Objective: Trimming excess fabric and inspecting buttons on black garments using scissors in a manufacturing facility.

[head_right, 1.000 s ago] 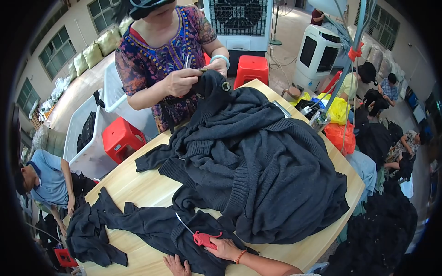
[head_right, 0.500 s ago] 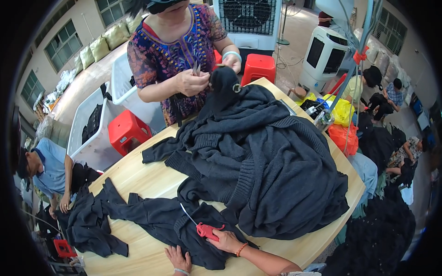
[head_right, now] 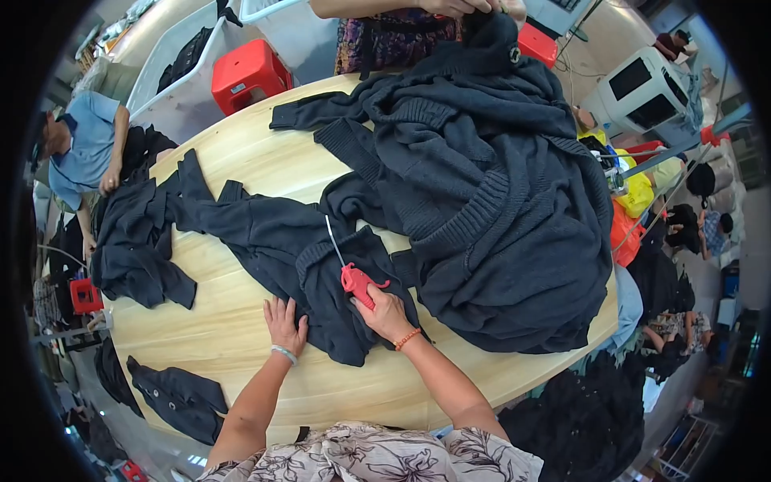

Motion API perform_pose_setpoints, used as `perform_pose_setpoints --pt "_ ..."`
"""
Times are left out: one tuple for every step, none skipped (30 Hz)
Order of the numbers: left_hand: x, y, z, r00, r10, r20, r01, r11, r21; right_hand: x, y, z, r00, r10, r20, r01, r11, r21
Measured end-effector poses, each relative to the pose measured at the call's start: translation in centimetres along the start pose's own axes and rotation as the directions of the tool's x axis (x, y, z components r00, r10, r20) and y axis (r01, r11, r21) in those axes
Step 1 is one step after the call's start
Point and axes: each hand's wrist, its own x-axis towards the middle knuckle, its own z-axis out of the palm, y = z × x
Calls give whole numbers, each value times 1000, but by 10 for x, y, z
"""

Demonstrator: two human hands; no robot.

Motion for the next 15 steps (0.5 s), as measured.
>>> perform_pose_setpoints --pt "1 1 0 1000 6 -5 -6 1000 5 -2 -3 -5 1000 8 11 -8 1000 -14" --pt "2 5 -1 1000 13 -25 -13 1000 2 -4 -7 -11 1000 15 17 -15 999 -28" --pt "1 9 -3 999 26 -36 -27 1000 -4 -9 -10 -15 1000 20 -9 -20 1000 -7" --pt "5 11 -4 997 51 -57 -52 999 -10 -12 -13 -20 999 18 -47 -17 1000 11" --pt "0 10 -5 998 37 -52 -37 999 6 -19 -16 -22 997 -24 -77 25 1000 4" --pt "-5 5 -4 999 11 -43 -11 1000 1 -26 -17 -24 999 26 -28 -29 995 -100" --pt "-7 2 -3 999 -12 -33 12 1000 -7 -32 -20 -25 999 37 -35 -41 993 -106" --pt "-6 5 -1 999 -8 -37 7 1000 -14 -40 -19 -30 999 44 -24 -47 991 -124" --pt "-6 8 -2 999 -7 -37 6 1000 -19 -48 -20 -34 998 12 -55 -18 994 -109" --pt "-6 11 -1 999 2 -52 -3 1000 -22 -58 -13 -35 998 12 -61 -18 994 -107" --pt "-6 11 0 998 9 -66 -11 1000 -24 -67 -5 -36 997 27 -65 -34 994 -105" --pt "-6 12 1 997 11 -73 -14 999 -29 -75 1 -36 997 46 -67 -52 994 -99" --pt "-7 12 -1 997 13 -72 -15 1000 -25 -81 2 -37 994 76 -73 -83 992 -98" --pt "-7 11 -1 997 13 -70 -14 1000 -20 -87 5 -37 991 107 -75 -113 989 -93" --pt "-7 11 -2 998 8 -65 -9 1000 -12 -91 4 -37 990 123 -73 -130 987 -96"
